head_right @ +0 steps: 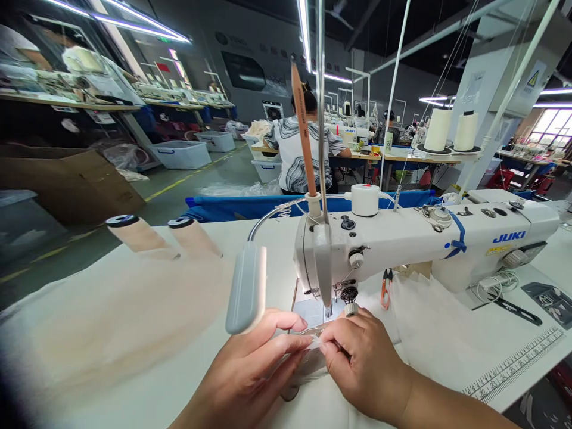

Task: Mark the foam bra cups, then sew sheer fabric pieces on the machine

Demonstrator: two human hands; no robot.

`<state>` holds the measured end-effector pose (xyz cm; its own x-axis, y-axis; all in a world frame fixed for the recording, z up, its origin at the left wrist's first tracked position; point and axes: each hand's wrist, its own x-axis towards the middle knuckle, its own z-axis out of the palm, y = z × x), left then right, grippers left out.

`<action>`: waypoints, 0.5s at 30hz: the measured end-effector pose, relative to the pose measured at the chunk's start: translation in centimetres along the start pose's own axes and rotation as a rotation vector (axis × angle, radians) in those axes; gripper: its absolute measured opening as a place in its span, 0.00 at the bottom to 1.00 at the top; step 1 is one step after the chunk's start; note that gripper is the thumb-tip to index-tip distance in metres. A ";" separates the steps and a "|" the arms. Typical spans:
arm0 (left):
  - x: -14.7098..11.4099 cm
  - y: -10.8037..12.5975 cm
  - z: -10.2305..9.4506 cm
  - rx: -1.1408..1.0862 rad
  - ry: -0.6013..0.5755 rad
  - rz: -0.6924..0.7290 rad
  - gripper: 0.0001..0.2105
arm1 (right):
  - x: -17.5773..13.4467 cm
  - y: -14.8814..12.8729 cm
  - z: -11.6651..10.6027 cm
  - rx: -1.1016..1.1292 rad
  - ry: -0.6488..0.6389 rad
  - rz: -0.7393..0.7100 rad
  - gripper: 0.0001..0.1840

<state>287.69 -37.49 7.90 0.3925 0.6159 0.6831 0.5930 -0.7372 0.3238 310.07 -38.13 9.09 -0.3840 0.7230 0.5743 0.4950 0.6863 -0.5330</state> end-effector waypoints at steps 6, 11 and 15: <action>0.7 0.6 -0.5 -0.072 -0.048 0.006 0.09 | -0.1 -0.3 -0.3 0.023 -0.023 0.044 0.07; 1.3 1.2 -0.6 -0.205 -0.074 -0.073 0.11 | -0.1 0.2 0.1 0.109 -0.049 0.014 0.11; 1.8 1.7 -1.1 -0.245 -0.121 -0.159 0.09 | 0.4 -0.5 -0.7 0.195 -0.070 0.097 0.03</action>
<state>288.69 -37.93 10.43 0.3982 0.7466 0.5330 0.4726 -0.6649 0.5783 310.19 -38.22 10.02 -0.3986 0.7856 0.4732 0.3748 0.6104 -0.6978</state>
